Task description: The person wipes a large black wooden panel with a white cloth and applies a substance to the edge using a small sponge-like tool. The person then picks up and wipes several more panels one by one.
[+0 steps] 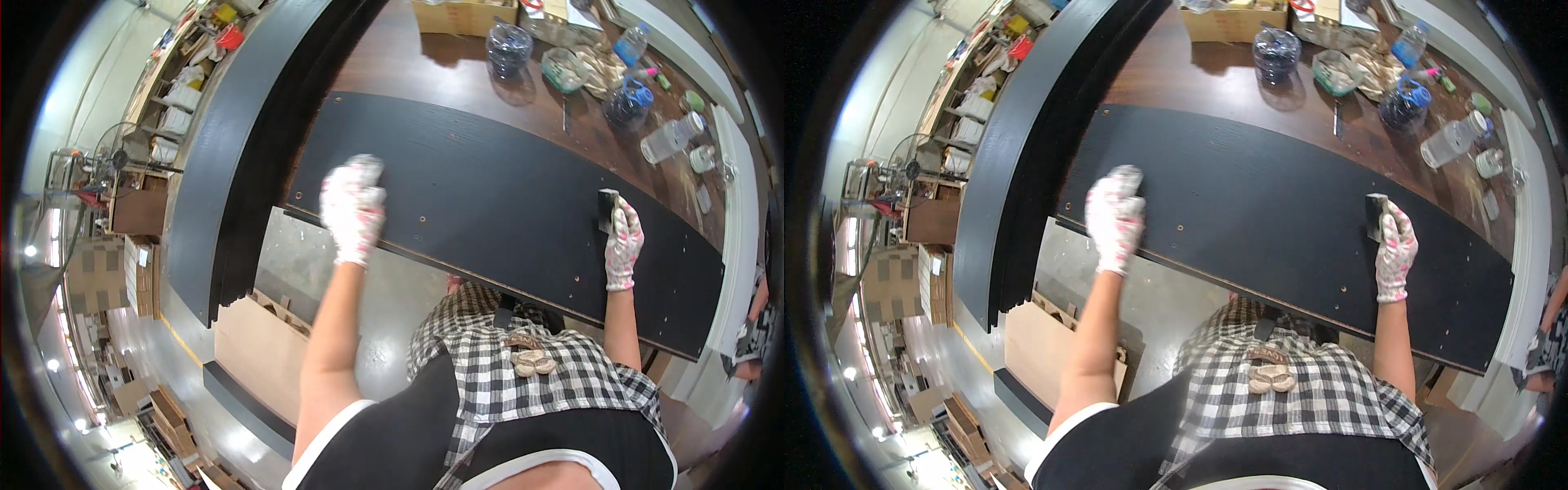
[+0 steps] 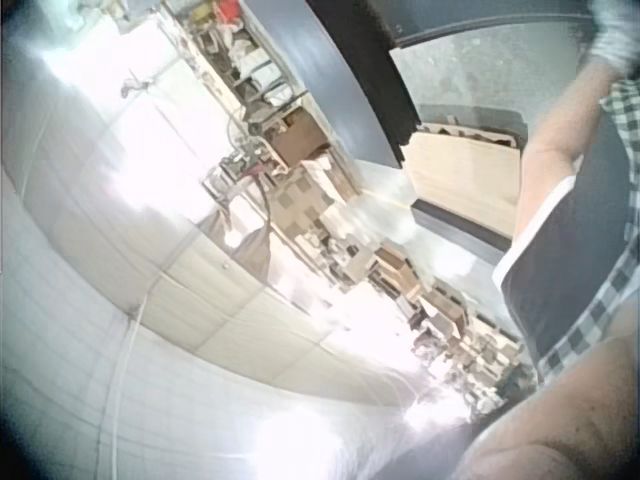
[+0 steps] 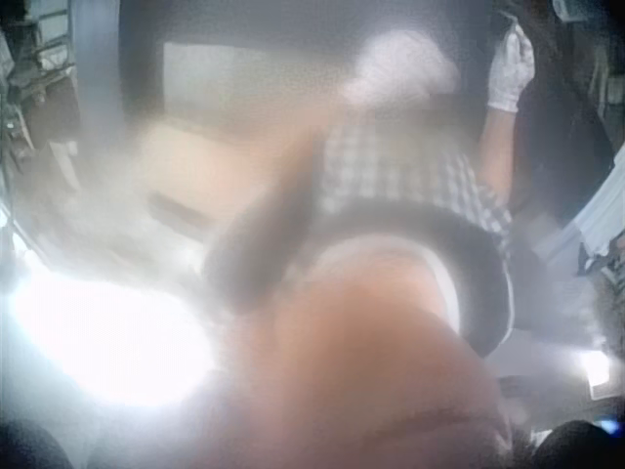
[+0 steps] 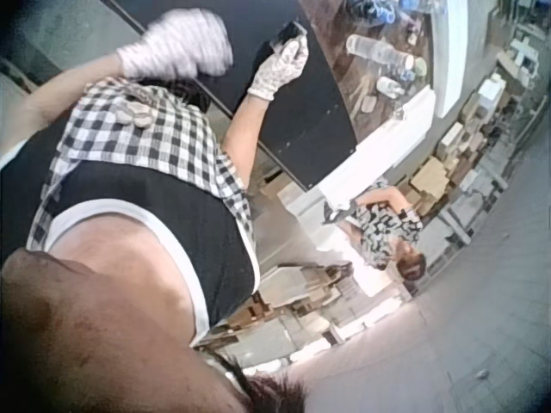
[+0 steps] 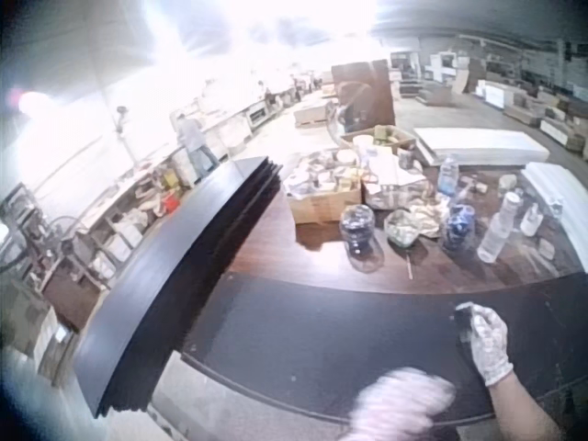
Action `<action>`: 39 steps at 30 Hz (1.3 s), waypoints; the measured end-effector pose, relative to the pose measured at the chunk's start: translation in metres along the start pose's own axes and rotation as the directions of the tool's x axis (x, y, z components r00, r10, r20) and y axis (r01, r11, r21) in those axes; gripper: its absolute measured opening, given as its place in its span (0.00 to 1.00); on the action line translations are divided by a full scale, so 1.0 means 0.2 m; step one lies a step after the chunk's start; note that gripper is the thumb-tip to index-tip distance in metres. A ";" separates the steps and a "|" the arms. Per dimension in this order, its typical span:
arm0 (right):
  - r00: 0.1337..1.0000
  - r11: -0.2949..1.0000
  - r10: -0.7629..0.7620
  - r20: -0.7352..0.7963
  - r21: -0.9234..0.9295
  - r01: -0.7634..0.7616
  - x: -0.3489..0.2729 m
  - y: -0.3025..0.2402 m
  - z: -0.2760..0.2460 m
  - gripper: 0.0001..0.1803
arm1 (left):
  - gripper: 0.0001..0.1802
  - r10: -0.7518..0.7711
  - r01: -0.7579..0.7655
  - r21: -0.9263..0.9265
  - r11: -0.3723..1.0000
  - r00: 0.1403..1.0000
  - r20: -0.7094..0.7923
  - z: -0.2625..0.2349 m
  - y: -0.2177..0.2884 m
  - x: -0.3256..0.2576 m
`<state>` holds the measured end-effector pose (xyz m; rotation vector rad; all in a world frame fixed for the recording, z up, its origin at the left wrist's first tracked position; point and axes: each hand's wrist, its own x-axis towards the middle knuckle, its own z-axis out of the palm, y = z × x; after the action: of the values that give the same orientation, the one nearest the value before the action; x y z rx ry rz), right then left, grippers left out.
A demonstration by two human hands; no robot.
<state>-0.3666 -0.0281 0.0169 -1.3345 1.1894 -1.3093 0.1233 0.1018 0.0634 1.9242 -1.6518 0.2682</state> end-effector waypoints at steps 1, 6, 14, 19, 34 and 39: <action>1.000 0.995 0.016 -0.003 0.101 -0.015 0.00 0.02 0.01 0.15 | 0.16 0.102 -0.094 -0.131 0.987 0.993 0.056 0.01 0.25 0.00; 0.993 0.992 0.097 -0.068 0.093 -0.091 0.06 0.13 -0.09 0.16 | 0.21 0.553 -0.282 -0.724 0.629 0.817 0.162 0.25 1.21 -0.27; 0.936 0.995 -0.006 0.352 -0.095 0.042 0.52 -0.25 0.19 0.21 | 0.41 0.582 -0.371 -0.490 0.789 0.708 0.400 0.11 1.12 -0.28; 0.884 0.998 0.047 0.466 -0.055 -0.024 0.71 -0.02 0.17 0.25 | 0.42 0.626 -0.472 -0.421 0.775 0.667 0.404 0.19 1.16 -0.35; 0.900 0.992 -0.002 0.435 -0.111 0.056 0.41 -0.27 0.15 0.23 | 0.26 0.767 -0.656 -0.405 0.637 0.486 0.420 0.14 1.18 -0.45; 0.899 0.996 -0.089 0.429 0.013 0.093 0.36 -0.80 -0.17 0.23 | 0.28 0.742 -0.604 -0.451 0.657 0.412 0.529 0.06 1.13 -0.33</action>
<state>-0.3941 -0.0764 0.1873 -1.5998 0.8336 -0.9994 -0.1090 0.1364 0.0878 1.1038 -2.8181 -0.3635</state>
